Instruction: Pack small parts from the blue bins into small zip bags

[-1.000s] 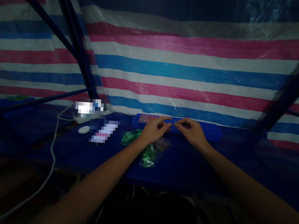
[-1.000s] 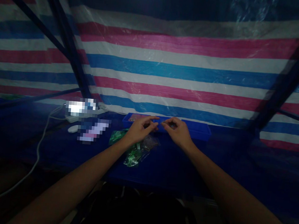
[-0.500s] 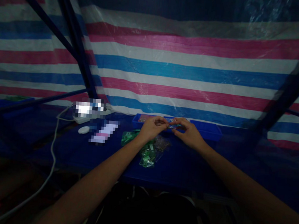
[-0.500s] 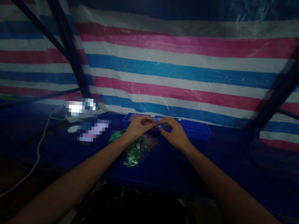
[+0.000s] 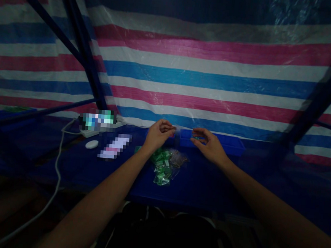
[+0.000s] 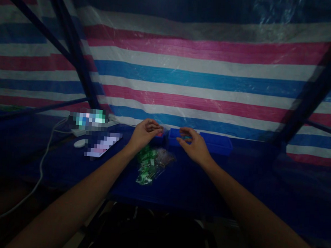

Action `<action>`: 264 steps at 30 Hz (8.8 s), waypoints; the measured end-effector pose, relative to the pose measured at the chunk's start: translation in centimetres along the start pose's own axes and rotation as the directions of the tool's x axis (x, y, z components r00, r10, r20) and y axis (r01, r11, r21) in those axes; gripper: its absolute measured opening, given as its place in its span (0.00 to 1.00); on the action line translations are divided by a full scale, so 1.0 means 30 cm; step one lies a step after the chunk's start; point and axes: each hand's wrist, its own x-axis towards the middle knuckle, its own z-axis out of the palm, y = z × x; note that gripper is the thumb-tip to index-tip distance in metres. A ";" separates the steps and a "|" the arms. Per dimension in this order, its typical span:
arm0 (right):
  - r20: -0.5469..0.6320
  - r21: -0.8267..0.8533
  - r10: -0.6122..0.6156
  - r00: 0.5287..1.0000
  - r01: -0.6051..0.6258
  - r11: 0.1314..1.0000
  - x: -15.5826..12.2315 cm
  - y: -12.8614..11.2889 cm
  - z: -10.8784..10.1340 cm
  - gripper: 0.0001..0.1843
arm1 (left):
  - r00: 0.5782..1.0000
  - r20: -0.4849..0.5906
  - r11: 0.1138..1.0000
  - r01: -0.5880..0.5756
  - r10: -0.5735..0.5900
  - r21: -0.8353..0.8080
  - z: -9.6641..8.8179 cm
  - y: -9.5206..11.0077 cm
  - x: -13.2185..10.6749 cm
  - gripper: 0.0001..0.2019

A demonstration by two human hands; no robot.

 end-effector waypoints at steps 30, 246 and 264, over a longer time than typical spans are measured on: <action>0.366 -0.641 0.011 0.931 0.243 0.728 0.010 0.138 -0.197 0.20 | 0.867 0.482 0.685 -0.428 0.127 0.589 0.025 -0.031 0.008 0.11; 0.135 -0.456 -0.132 0.982 0.180 0.872 -0.005 -0.036 -0.110 0.13 | 0.876 0.481 0.949 -0.117 -0.040 0.293 0.124 0.028 -0.087 0.23; 0.242 0.217 0.108 0.964 -0.163 0.963 -0.016 -0.030 -0.056 0.18 | 0.947 0.307 0.995 0.098 -0.095 0.005 0.145 0.033 -0.075 0.20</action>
